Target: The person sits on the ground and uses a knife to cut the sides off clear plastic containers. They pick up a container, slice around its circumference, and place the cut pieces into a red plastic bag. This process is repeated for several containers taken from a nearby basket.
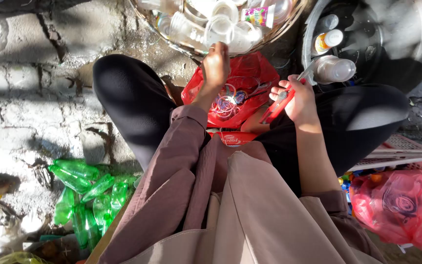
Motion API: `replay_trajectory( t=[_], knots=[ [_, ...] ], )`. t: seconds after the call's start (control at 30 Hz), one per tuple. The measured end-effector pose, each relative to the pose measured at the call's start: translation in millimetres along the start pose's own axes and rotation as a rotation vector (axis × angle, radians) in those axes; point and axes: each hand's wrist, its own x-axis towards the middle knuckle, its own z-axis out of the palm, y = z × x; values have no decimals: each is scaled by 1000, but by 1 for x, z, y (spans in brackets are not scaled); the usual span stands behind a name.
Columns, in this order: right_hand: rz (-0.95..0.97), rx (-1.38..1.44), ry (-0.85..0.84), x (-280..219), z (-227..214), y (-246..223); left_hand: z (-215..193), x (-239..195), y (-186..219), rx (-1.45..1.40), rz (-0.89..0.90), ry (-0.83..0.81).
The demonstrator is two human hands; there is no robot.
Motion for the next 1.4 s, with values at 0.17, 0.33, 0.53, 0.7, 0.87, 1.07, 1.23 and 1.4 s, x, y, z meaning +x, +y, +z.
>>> replay_trajectory(
  t=[0.17,0.33,0.53,0.7,0.87,1.07,1.23,1.4],
  knots=[
    [-31,-85,-6,-2,9,12,-37,1,33,319,128,74],
    [-132,-152,-93,8,2,36,-53,-3,29,392,211,7],
    [-181,-287,-155,2,6,48,-62,0,20,302,85,28],
    [-172,-316,-145,-1,-2,51,-15,3,-27,45,92,-97],
    [-148,-247,-45,-2,-12,50,17,4,-34,72,91,-265],
    [-163,-88,-15,2,-21,56,95,-10,-87,421,463,-12],
    [-85,-134,-15,-20,-8,56,74,1,-68,573,513,-276],
    [-124,-153,81,-11,-16,62,63,2,-36,310,52,-326]
  ],
)
